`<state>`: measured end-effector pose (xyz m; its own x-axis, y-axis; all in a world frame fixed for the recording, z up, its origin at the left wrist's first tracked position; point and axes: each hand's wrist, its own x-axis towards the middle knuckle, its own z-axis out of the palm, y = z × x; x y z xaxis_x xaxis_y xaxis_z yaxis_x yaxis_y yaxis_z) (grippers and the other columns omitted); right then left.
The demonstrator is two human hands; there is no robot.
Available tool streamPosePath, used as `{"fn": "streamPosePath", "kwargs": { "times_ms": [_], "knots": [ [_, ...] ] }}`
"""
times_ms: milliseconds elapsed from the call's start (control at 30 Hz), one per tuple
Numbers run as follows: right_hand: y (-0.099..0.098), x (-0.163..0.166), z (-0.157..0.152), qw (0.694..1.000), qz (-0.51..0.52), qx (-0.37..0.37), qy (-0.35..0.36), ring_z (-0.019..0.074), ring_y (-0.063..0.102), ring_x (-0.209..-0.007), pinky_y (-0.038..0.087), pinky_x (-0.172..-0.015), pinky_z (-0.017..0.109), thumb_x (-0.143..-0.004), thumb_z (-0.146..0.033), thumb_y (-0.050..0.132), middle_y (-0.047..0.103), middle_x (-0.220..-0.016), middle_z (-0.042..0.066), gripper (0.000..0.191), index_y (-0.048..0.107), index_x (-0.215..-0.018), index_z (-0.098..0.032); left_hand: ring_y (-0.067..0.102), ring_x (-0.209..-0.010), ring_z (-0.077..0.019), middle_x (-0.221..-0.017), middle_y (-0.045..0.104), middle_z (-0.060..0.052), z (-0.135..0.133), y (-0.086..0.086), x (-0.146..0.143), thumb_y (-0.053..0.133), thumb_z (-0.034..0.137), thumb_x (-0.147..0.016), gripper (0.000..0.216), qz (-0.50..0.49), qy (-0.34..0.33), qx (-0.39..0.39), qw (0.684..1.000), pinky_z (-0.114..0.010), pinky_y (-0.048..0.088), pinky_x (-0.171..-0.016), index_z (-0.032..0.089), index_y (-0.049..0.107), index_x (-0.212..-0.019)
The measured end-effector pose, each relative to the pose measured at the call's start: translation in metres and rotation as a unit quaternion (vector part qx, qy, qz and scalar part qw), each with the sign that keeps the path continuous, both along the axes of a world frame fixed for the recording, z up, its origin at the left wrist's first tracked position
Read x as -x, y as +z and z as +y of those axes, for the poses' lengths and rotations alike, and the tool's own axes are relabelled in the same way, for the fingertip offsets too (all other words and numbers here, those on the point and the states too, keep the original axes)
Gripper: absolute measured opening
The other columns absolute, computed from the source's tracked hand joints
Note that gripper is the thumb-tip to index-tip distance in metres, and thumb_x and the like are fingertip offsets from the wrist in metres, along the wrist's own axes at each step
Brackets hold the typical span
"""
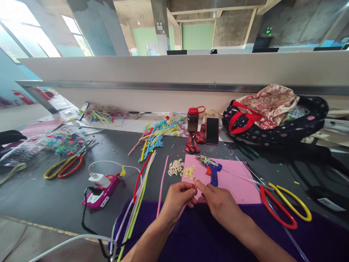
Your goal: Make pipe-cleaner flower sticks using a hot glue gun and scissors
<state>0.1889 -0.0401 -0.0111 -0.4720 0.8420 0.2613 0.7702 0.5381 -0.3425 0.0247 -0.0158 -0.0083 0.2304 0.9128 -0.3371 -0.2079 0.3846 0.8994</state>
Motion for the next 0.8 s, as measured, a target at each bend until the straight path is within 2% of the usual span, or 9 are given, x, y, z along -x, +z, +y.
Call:
{"fn": "streamPosePath", "kwargs": {
  "times_ms": [200,400,567,667,733,800],
  "knots": [
    [-0.003,-0.001,-0.001,1.000,0.001,0.016,0.003,0.0190,0.063,-0.071,0.051,-0.062,0.028,-0.082,-0.001,0.039,0.064,-0.086,0.007,0.058,0.035,-0.136,-0.021,0.049,-0.037,-0.0081,-0.043,0.057,0.001,-0.001,-0.004,0.000,0.068,0.023,-0.064,0.013,0.017,-0.019,-0.026,0.999,-0.018,0.038,-0.039,0.011,0.062,-0.064],
    [-0.006,0.003,-0.001,1.000,-0.009,-0.007,-0.008,0.0192,0.063,-0.067,0.050,-0.057,0.027,-0.079,0.002,0.039,0.065,-0.084,0.007,0.061,0.036,-0.135,-0.021,0.030,-0.034,-0.0010,-0.042,0.046,0.007,-0.002,-0.006,-0.003,0.072,0.027,-0.064,0.019,0.039,-0.001,-0.044,0.998,-0.015,0.019,-0.034,0.011,0.062,-0.065],
    [-0.003,0.003,-0.002,0.992,0.115,-0.050,0.010,0.0171,0.064,-0.073,0.052,-0.064,0.027,-0.089,-0.012,0.039,0.066,-0.088,0.007,0.045,0.035,-0.133,-0.019,0.027,-0.034,-0.0001,-0.049,0.049,0.005,0.003,-0.004,0.002,0.071,0.031,-0.066,0.022,-0.033,0.021,-0.021,0.999,-0.016,0.012,-0.034,0.012,0.058,-0.066],
    [0.001,0.001,0.000,0.984,0.171,-0.039,-0.003,0.0164,0.063,-0.076,0.050,-0.067,0.027,-0.090,-0.015,0.041,0.065,-0.088,0.007,0.030,0.049,-0.118,-0.018,0.027,-0.034,0.0002,-0.053,0.052,0.004,0.004,-0.004,0.006,0.070,0.032,-0.067,0.024,-0.067,-0.005,0.004,0.998,-0.017,0.009,-0.035,0.013,0.056,-0.065],
    [0.007,-0.004,0.002,0.984,0.176,0.008,-0.002,0.0149,0.062,-0.072,0.048,-0.065,0.025,-0.088,-0.013,0.042,0.064,-0.083,0.004,0.021,0.059,-0.100,-0.019,0.026,-0.034,0.0005,-0.055,0.054,0.002,0.004,-0.003,0.008,0.070,0.033,-0.068,0.025,-0.071,-0.032,0.015,0.997,-0.017,0.008,-0.035,0.012,0.056,-0.065],
    [0.013,-0.009,0.004,0.980,0.189,0.055,0.003,0.0131,0.060,-0.068,0.046,-0.063,0.023,-0.086,-0.010,0.044,0.062,-0.076,0.001,0.020,0.062,-0.088,-0.020,0.025,-0.034,0.0006,-0.055,0.055,0.002,0.002,-0.001,0.009,0.069,0.035,-0.068,0.026,-0.066,-0.055,0.021,0.996,-0.018,0.007,-0.036,0.012,0.056,-0.065]
  ]
}}
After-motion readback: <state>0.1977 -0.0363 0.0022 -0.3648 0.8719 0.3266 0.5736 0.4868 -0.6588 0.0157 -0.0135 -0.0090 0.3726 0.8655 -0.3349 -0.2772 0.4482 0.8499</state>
